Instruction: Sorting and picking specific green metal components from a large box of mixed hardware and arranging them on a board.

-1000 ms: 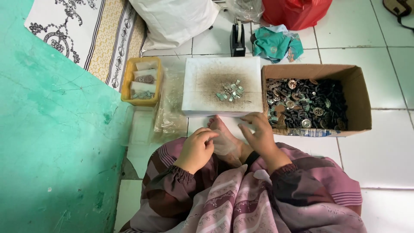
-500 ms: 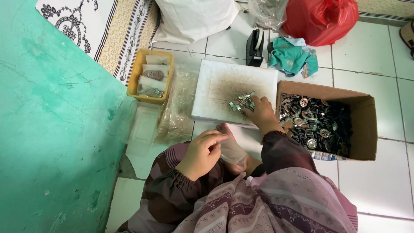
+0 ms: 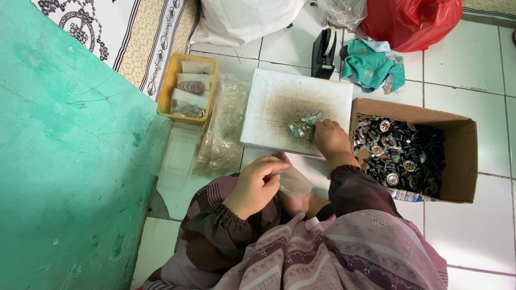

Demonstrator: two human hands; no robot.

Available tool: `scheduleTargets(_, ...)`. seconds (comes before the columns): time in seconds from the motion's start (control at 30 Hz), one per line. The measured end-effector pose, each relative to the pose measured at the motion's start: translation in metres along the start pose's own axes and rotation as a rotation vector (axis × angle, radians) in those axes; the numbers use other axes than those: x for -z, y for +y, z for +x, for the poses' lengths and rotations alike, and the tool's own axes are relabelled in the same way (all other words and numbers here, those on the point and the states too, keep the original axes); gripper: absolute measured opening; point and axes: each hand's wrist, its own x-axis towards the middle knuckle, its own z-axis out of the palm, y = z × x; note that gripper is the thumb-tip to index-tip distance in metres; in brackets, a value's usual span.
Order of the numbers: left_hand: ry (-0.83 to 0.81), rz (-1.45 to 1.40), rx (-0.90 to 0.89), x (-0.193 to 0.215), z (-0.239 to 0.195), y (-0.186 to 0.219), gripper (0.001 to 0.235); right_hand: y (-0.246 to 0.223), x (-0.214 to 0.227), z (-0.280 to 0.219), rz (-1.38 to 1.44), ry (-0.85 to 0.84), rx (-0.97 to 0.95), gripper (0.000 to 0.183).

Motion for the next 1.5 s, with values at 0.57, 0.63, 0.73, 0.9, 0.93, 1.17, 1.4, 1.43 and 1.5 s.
scheduleTargets(0.57,-0.086,0.139,0.056,-0.057,0.016,-0.016,0.035,-0.027,0.230,-0.029,1.435,0.143,-0.811,0.010)
scheduleTargets(0.63,-0.082,0.159,0.068,-0.061,0.016,-0.008,0.034,-0.035,0.258,-0.046,1.350,0.113,-0.741,0.010)
scheduleTargets(0.73,-0.117,0.177,0.116,-0.062,0.020,0.020,0.035,-0.044,0.278,-0.066,1.001,0.125,-0.444,0.018)
scheduleTargets(0.9,-0.231,0.302,0.150,-0.075,0.008,0.025,0.040,-0.051,0.288,-0.080,0.643,0.269,-0.057,0.019)
scheduleTargets(0.93,-0.227,0.301,0.150,-0.076,0.006,0.021,0.040,-0.051,0.288,-0.083,0.642,0.268,-0.054,0.019)
scheduleTargets(1.17,-0.239,0.194,0.028,-0.051,0.002,0.061,0.041,-0.058,0.305,-0.082,0.718,0.219,0.043,0.021)
scheduleTargets(1.4,-0.034,0.517,-0.080,-0.065,0.005,-0.017,0.041,-0.013,0.232,-0.044,0.871,0.226,-0.206,0.013)
scheduleTargets(1.43,-0.029,0.516,-0.076,-0.059,0.003,-0.019,0.041,-0.008,0.203,-0.039,0.871,0.222,-0.201,0.013)
scheduleTargets(1.5,-0.078,0.442,-0.099,-0.049,0.005,-0.022,0.042,0.003,0.145,-0.025,0.769,-0.045,-0.318,0.020)
